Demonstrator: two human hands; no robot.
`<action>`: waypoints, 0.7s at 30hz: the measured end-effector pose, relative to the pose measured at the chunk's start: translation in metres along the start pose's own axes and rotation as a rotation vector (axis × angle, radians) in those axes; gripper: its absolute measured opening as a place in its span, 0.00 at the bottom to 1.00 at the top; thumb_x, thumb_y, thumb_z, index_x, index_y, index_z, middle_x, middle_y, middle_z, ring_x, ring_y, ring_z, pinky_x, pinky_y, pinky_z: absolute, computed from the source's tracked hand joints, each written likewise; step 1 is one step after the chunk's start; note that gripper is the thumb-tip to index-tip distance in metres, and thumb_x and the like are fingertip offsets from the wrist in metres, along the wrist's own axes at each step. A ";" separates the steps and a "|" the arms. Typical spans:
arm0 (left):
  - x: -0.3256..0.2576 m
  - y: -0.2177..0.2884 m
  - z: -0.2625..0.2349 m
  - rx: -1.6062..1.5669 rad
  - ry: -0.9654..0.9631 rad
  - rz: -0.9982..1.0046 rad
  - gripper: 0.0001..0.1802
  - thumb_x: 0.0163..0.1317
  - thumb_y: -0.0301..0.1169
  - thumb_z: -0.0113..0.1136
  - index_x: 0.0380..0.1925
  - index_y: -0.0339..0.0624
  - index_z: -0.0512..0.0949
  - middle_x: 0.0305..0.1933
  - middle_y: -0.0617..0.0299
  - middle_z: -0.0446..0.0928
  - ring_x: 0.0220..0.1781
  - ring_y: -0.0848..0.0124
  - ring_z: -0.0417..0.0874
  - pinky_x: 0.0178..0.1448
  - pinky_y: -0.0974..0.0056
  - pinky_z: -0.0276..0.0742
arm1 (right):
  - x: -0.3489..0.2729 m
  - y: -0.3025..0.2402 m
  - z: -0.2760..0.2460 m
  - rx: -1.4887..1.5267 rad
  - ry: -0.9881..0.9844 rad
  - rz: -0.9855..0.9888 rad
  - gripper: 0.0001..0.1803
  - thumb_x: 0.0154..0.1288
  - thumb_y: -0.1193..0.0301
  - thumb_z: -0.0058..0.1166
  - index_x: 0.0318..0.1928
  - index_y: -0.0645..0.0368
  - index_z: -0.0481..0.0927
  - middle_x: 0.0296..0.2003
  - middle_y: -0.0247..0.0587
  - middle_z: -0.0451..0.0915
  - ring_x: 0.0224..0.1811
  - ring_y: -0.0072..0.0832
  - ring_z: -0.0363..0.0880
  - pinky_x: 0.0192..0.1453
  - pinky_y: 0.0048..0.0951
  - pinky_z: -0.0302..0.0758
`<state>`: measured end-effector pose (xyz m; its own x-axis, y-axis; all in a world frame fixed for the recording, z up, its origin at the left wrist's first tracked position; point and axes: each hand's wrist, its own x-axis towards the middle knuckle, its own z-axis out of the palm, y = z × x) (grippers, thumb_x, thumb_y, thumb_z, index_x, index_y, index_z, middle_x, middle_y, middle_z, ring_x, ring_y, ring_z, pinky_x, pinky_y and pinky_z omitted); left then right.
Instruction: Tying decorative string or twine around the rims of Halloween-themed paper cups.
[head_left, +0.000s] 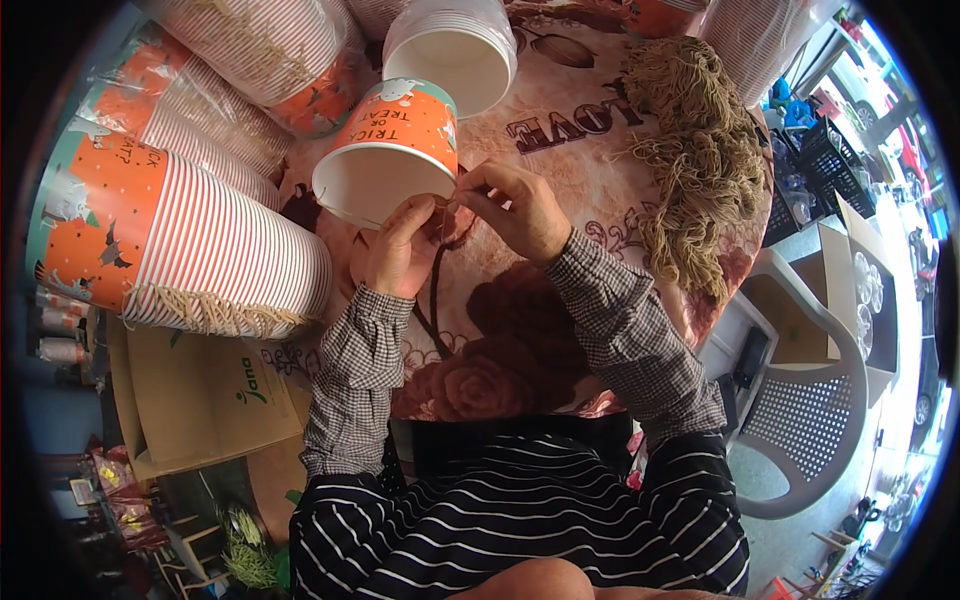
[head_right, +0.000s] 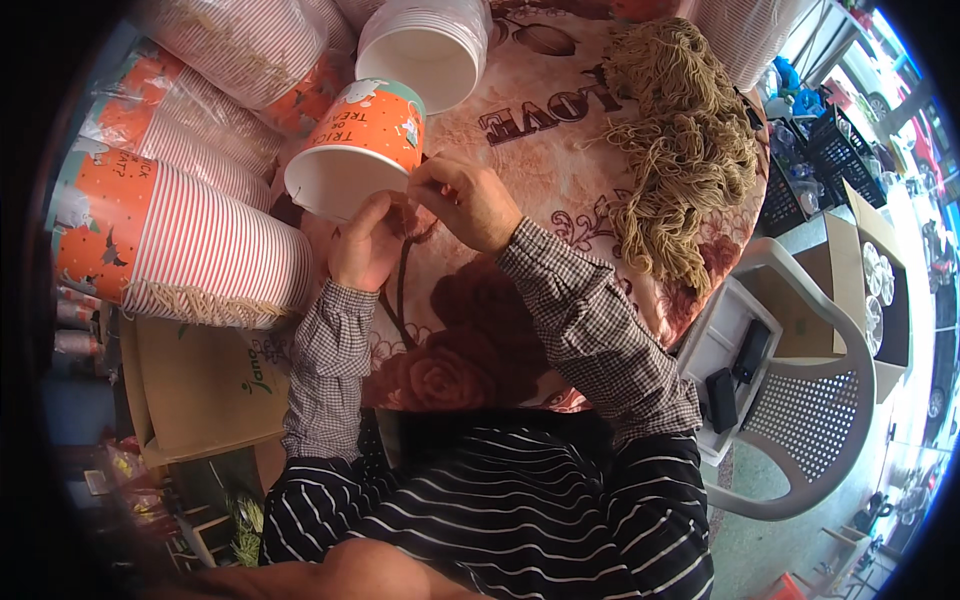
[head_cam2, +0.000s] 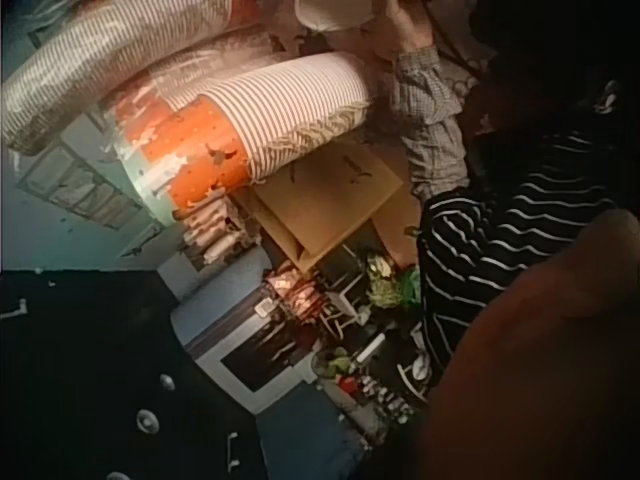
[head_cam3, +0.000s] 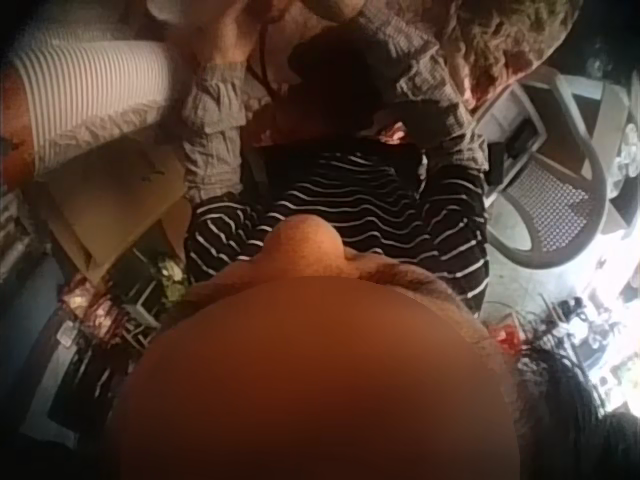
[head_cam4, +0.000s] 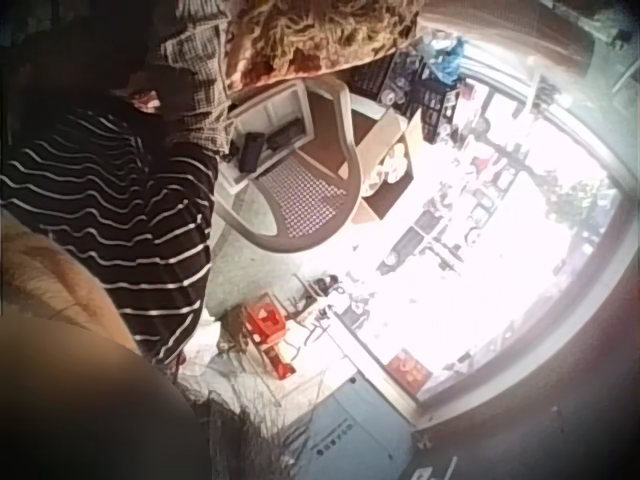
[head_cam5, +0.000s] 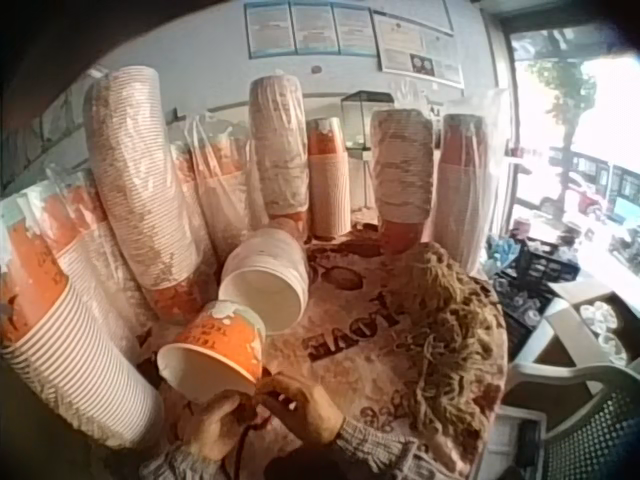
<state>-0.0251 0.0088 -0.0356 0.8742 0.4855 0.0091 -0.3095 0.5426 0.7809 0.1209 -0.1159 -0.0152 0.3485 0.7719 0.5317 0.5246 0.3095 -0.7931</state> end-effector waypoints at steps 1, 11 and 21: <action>0.000 -0.001 -0.001 0.000 0.000 0.001 0.09 0.64 0.28 0.56 0.41 0.37 0.78 0.41 0.62 0.79 0.42 0.73 0.79 0.51 0.67 0.73 | 0.000 0.000 0.001 0.000 -0.001 -0.001 0.07 0.61 0.73 0.57 0.39 0.61 0.79 0.33 0.37 0.79 0.33 0.23 0.79 0.36 0.24 0.75; -0.004 -0.004 0.017 0.384 0.118 0.245 0.07 0.63 0.26 0.59 0.38 0.35 0.79 0.38 0.65 0.79 0.39 0.79 0.77 0.47 0.74 0.73 | -0.002 0.002 0.007 0.177 -0.038 0.224 0.09 0.66 0.70 0.54 0.41 0.64 0.77 0.29 0.34 0.79 0.29 0.17 0.76 0.34 0.21 0.76; -0.010 -0.006 0.025 0.953 0.086 0.582 0.03 0.62 0.22 0.56 0.35 0.33 0.76 0.30 0.67 0.77 0.30 0.83 0.76 0.35 0.77 0.73 | -0.001 0.008 0.009 0.440 -0.065 0.367 0.10 0.66 0.70 0.54 0.38 0.66 0.78 0.28 0.33 0.79 0.30 0.16 0.77 0.35 0.20 0.76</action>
<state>-0.0224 -0.0162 -0.0252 0.6497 0.5598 0.5144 -0.2173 -0.5116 0.8313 0.1180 -0.1092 -0.0252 0.3907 0.9007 0.1899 0.0010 0.2059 -0.9786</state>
